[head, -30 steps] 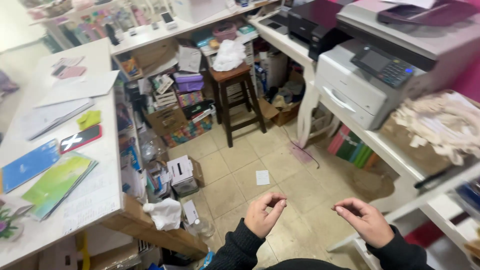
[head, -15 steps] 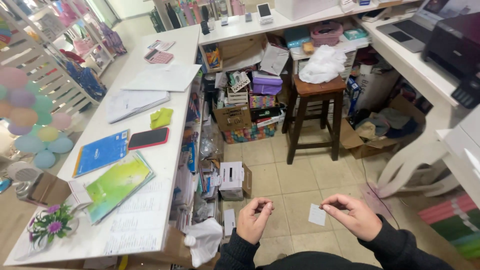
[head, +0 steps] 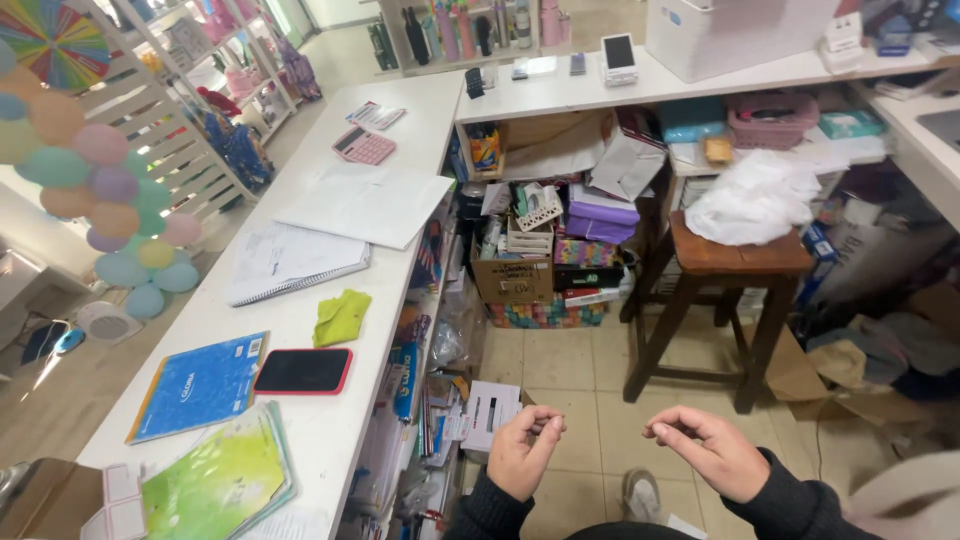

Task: Organizing and counting white plastic bags on a store counter.

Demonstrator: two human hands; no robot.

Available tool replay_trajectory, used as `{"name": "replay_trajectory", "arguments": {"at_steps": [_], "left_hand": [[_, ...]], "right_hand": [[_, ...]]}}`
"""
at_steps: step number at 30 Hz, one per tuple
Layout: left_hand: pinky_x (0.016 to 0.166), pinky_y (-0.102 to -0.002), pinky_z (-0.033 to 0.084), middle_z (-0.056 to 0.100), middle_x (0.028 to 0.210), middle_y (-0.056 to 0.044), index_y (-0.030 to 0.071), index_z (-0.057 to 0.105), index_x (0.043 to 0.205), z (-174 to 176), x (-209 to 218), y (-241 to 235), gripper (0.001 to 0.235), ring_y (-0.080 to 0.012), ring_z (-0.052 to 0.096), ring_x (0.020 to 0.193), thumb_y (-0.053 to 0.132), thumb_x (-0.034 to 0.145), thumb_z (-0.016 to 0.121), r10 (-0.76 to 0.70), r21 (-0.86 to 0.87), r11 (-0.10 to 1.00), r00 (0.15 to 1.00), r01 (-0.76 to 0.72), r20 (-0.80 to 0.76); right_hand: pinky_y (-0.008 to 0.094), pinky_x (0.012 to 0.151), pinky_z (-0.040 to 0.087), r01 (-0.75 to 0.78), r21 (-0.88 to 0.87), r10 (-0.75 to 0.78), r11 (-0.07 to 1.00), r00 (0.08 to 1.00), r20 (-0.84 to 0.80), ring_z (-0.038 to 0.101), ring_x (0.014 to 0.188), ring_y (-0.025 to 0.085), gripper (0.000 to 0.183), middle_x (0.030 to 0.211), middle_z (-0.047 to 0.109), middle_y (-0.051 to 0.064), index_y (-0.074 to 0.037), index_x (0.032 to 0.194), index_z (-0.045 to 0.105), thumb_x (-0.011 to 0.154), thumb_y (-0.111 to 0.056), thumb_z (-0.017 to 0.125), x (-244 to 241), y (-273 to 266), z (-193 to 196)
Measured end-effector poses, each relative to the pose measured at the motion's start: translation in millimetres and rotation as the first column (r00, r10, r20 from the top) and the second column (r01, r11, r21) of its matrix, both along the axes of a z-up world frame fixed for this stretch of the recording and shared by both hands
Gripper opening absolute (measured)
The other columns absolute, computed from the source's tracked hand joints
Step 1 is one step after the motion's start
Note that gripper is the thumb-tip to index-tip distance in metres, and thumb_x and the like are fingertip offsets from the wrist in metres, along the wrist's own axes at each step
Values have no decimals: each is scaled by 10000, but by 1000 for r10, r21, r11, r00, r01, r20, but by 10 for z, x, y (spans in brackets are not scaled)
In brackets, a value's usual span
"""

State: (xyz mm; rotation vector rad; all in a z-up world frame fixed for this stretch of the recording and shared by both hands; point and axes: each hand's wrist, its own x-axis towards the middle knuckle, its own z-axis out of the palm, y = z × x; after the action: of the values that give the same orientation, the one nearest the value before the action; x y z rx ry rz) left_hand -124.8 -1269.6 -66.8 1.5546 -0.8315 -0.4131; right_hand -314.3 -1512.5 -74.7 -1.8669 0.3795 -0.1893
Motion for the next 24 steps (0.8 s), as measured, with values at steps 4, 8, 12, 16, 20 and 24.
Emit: {"name": "replay_trajectory", "arguments": {"at_steps": [4,8,12,16,20,24], "left_hand": [[736,-264,568,769,881,-43,2,710,1033,-27,587,-724,178,-108,711,798,164,975,669,77,-20,997,994,-75,83],[717,-274,570,756,858,-62,7,709,1014,162,1124,-1468,171,-126,706,775,170,974,675,126,-9,992,989,-126,71],[750,-281,586,761,883,-69,9,713,1011,314,1566,-1951,162,-139,736,808,160,974,668,198,-87,978,973,-188,123],[763,-293,582,759,899,-91,3,715,1016,261,2059,-2077,171,-169,730,823,165,975,675,284,-46,959,953,-280,105],[819,-353,569,742,1021,-97,53,720,1099,227,2798,-2073,205,-238,710,936,207,970,674,484,97,838,814,-537,322],[987,-432,493,703,1188,-106,86,704,1158,275,3549,-1938,243,-306,634,1139,179,934,678,518,70,671,534,-738,668]], "right_hand": [[295,828,585,-63,65,60,996,997,49,729,924,135,273,1025,759,52,-20,1079,740,952,-216,598,733,-806,-140],[296,835,583,-150,54,145,987,985,97,731,924,139,283,993,782,66,-1,1065,753,970,-208,585,1479,-1596,25],[280,795,569,-236,-57,240,970,969,66,723,881,119,275,970,771,47,-9,1040,756,978,-209,577,2161,-2169,114],[285,759,563,-288,-2,288,958,957,23,681,831,118,275,942,810,38,-12,1050,752,979,-212,576,2861,-2346,143],[294,782,575,-400,91,399,912,916,30,708,866,121,283,954,798,37,-6,1058,739,978,-213,563,3690,-2458,73],[297,803,554,-497,122,493,859,868,60,685,887,126,276,953,778,55,11,1041,742,985,-203,577,4501,-2456,53]]}}
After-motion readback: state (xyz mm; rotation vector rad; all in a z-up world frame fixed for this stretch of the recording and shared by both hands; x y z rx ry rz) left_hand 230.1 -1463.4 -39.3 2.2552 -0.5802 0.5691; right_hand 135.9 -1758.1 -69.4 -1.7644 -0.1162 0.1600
